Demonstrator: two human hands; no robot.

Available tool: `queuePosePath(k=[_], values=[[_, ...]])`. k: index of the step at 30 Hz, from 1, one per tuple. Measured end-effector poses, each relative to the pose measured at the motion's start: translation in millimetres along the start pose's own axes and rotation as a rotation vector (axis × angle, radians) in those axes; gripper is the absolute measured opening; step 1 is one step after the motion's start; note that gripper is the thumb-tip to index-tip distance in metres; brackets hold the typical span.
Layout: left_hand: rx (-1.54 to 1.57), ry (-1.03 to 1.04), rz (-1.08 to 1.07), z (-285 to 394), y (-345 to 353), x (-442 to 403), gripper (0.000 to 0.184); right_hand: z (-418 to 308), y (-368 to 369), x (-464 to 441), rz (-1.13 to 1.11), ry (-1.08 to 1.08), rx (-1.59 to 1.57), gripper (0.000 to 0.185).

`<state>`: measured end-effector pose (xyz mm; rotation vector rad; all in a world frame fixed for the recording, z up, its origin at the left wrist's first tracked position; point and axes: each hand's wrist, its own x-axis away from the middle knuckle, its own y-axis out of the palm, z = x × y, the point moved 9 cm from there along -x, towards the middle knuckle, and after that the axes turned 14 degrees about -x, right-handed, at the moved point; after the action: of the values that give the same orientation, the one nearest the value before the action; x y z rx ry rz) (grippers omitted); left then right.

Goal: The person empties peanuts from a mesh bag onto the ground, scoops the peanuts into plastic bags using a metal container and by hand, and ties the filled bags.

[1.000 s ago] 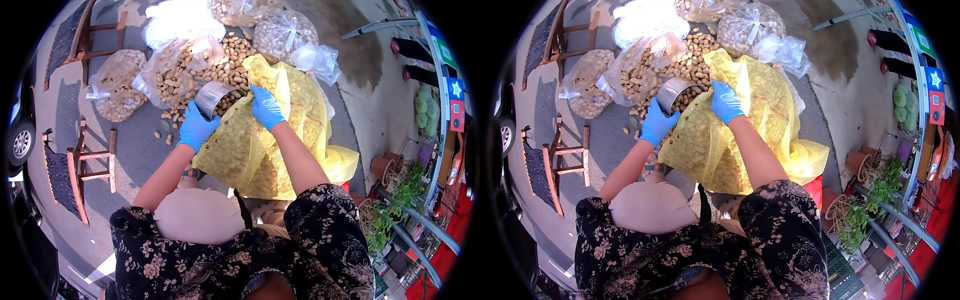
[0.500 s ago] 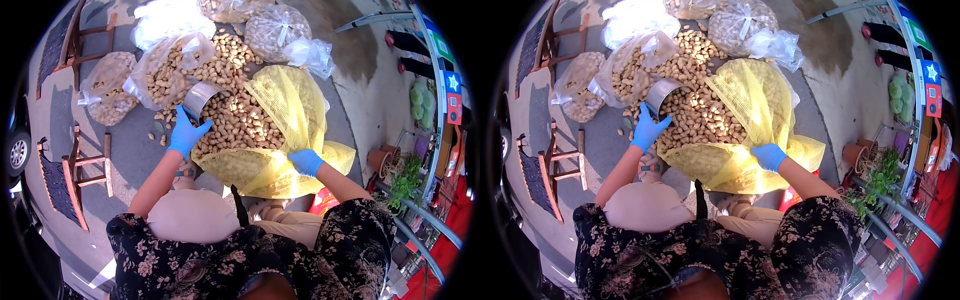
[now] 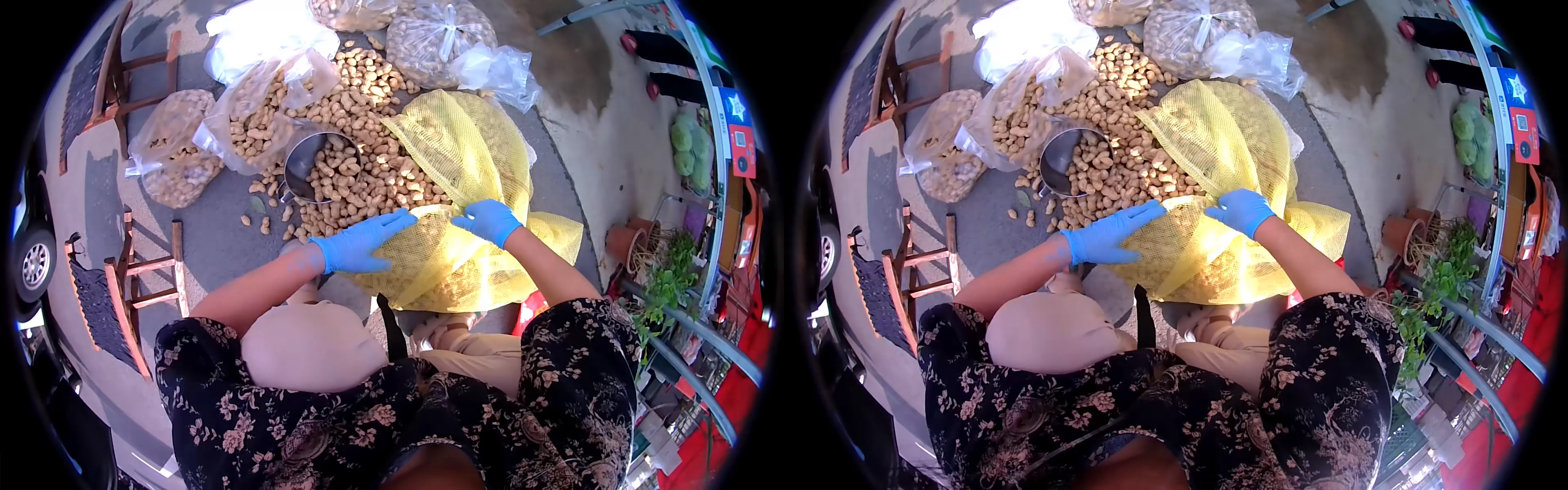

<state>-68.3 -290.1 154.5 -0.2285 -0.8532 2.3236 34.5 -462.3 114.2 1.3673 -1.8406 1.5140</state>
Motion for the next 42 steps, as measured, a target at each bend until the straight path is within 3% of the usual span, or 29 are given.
queuePosePath(k=[1, 4, 5, 7, 9, 11, 13, 16, 17, 18, 20, 21, 22, 25, 26, 29, 30, 33, 35, 37, 39, 41, 42], values=[[-0.033, 0.073, -0.038, 2, 24, -12, 0.084, -3, 2, 4, -0.062, -0.001, 0.024, 0.050], [0.417, -0.026, -0.584, 22, 92, -23, 0.090, -25, -10, 16, -0.124, -0.049, 0.084, 0.043], [0.417, -0.013, -0.589, 28, 98, -21, 0.090, -39, -17, 21, -0.127, -0.076, 0.105, 0.040], [0.411, 0.012, -0.602, 34, 111, -18, 0.090, -95, -58, 28, 0.209, -0.198, -0.075, 0.030], [0.416, 0.013, -0.632, 27, 127, -18, 0.088, -155, -78, 31, 0.523, -0.533, -0.237, 0.029], [0.433, 0.024, -0.635, 25, 139, -16, 0.084, -188, -49, -6, 0.379, -0.651, -0.706, 0.040], [0.443, 0.054, -0.619, 21, 140, -15, 0.079, -197, -2, -57, 0.483, -0.670, -0.801, 0.044], [0.221, 0.179, -0.243, 12, 90, -14, 0.057, -188, -11, -51, 0.784, -0.612, -0.313, 0.046], [0.297, 0.032, -0.292, -6, 72, -7, 0.046, -178, -19, -39, 0.872, -0.609, -0.127, 0.046], [0.375, -0.113, -0.344, -12, 26, 3, 0.035, -148, -19, -42, 0.870, -0.558, -0.217, 0.046], [0.307, -0.305, 0.239, -40, -65, 36, 0.014, -99, -24, -39, 0.858, -0.496, -0.288, 0.045], [0.225, -0.423, 0.607, -51, -104, 67, 0.013, -87, -30, -36, 0.851, -0.497, -0.269, 0.045], [0.149, -0.667, 0.751, -72, -112, 101, 0.018, -80, -33, -36, 0.872, -0.480, -0.225, 0.045], [-0.415, -0.805, 0.785, -88, -108, 133, 0.034, -62, -41, -41, 0.909, -0.380, -0.190, 0.048], [-0.254, -0.824, 0.724, -113, -83, 140, 0.047, -52, -46, -42, 0.910, -0.306, -0.244, 0.049], [0.058, -0.830, 0.763, -143, -63, 138, 0.049, -29, -56, -45, 0.849, -0.196, -0.337, 0.053], [0.377, -0.855, 0.806, -142, -63, 133, 0.048, -26, -58, -45, 0.848, -0.209, -0.321, 0.053], [0.419, -0.940, 1.003, -170, -46, 160, 0.047, -23, -58, -44, 0.848, -0.211, -0.357, 0.051], [0.325, -0.978, 0.864, -177, -38, 166, 0.033, -28, -50, -44, 0.874, -0.239, -0.359, 0.050], [0.273, -0.944, 0.653, -171, -29, 159, 0.029, -68, -41, -30, 0.840, -0.491, -0.005, 0.052], [0.335, -0.947, 0.679, -177, -15, 160, 0.027, -99, -27, -18, 0.624, -0.778, 0.162, 0.049], [0.286, -0.849, 0.668, -184, -16, 157, 0.026, -103, -8, -18, 0.499, -0.816, 0.078, 0.043], [0.284, -0.899, 0.578, -189, -13, 160, 0.026, -104, 1, -17, 0.436, -0.832, 0.042, 0.041]])
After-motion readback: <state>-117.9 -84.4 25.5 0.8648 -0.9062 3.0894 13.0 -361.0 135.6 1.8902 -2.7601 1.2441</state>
